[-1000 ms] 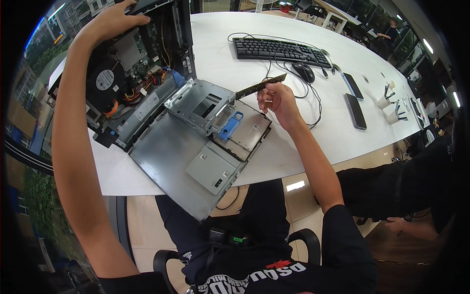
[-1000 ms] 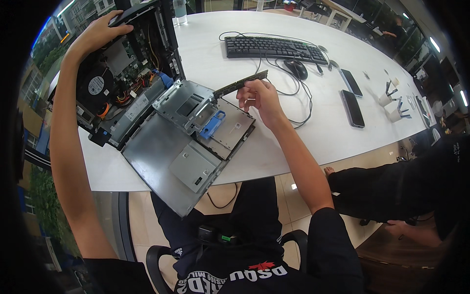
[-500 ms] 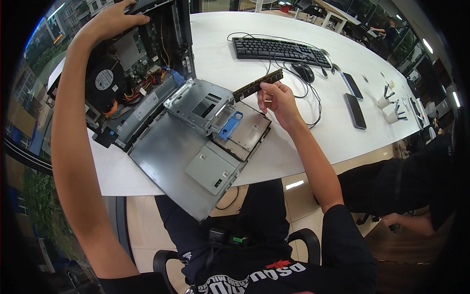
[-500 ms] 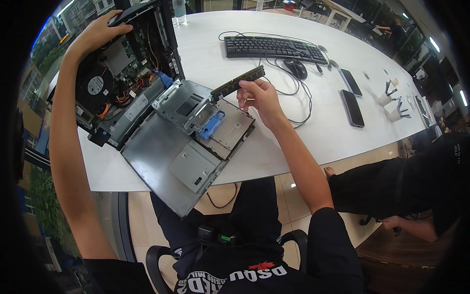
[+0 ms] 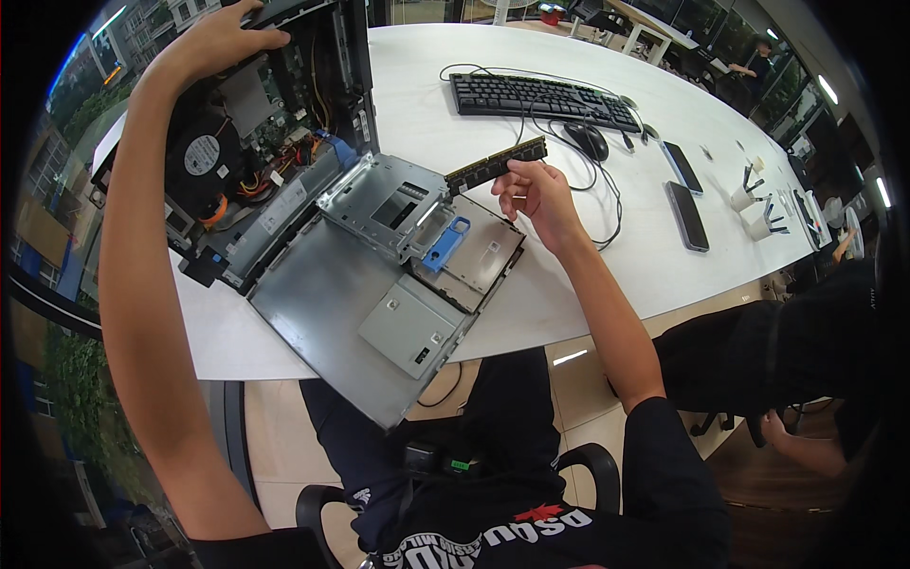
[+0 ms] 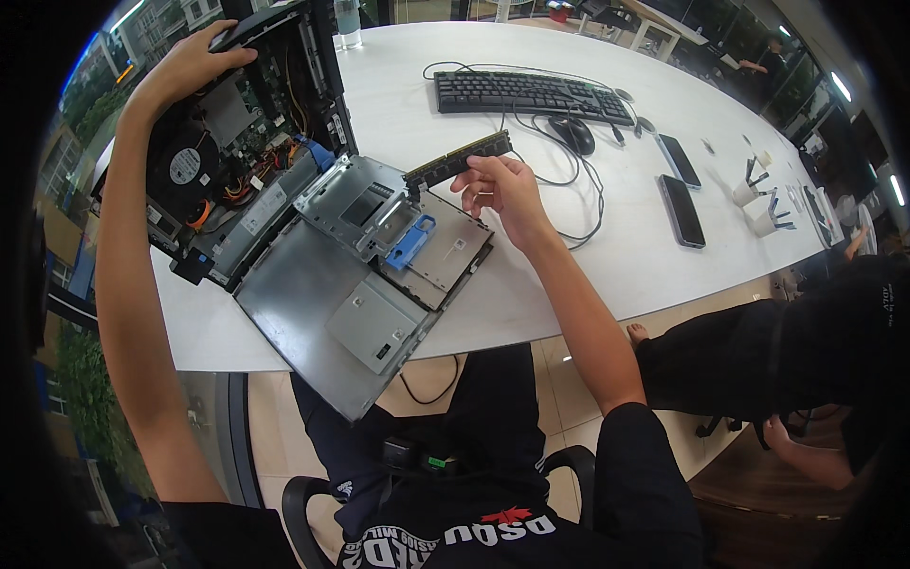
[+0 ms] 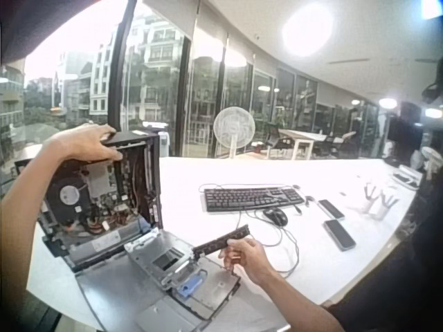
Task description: Disassembling a computer tower to remove internal components like RAM and cables.
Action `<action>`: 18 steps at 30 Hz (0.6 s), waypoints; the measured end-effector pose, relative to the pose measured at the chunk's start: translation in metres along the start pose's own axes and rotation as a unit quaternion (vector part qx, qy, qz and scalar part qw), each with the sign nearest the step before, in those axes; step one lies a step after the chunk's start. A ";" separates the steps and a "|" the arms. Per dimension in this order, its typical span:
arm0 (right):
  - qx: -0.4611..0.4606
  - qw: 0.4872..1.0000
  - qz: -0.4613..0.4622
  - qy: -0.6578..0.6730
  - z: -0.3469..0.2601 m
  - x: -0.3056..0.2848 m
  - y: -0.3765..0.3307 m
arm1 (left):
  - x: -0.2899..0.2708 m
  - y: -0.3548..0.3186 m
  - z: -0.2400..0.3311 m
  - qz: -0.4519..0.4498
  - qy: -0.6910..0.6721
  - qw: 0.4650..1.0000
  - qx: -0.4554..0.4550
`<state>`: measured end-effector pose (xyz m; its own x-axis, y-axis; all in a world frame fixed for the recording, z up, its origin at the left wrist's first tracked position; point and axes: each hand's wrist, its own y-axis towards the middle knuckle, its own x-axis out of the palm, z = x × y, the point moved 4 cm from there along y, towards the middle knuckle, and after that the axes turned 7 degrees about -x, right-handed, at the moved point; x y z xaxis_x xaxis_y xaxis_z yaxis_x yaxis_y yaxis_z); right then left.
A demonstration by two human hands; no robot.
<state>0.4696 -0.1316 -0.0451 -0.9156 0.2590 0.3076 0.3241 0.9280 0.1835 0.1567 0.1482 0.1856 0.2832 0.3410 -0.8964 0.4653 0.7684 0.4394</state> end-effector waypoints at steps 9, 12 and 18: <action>-0.014 1.000 -0.002 -0.009 0.002 -0.003 0.001 | -0.002 -0.001 0.003 -0.006 -0.006 1.000 -0.007; -0.015 1.000 -0.002 -0.015 0.001 -0.004 0.001 | -0.001 -0.001 0.005 -0.020 -0.012 1.000 -0.019; -0.017 1.000 0.005 -0.011 -0.002 0.002 -0.002 | -0.001 0.001 -0.001 -0.003 0.005 1.000 -0.004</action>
<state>0.4676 -0.1340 -0.0428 -0.9170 0.2751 0.2887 0.3414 0.9158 0.2115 0.1557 0.1494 0.1864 0.2724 0.3426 -0.8991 0.4599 0.7745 0.4344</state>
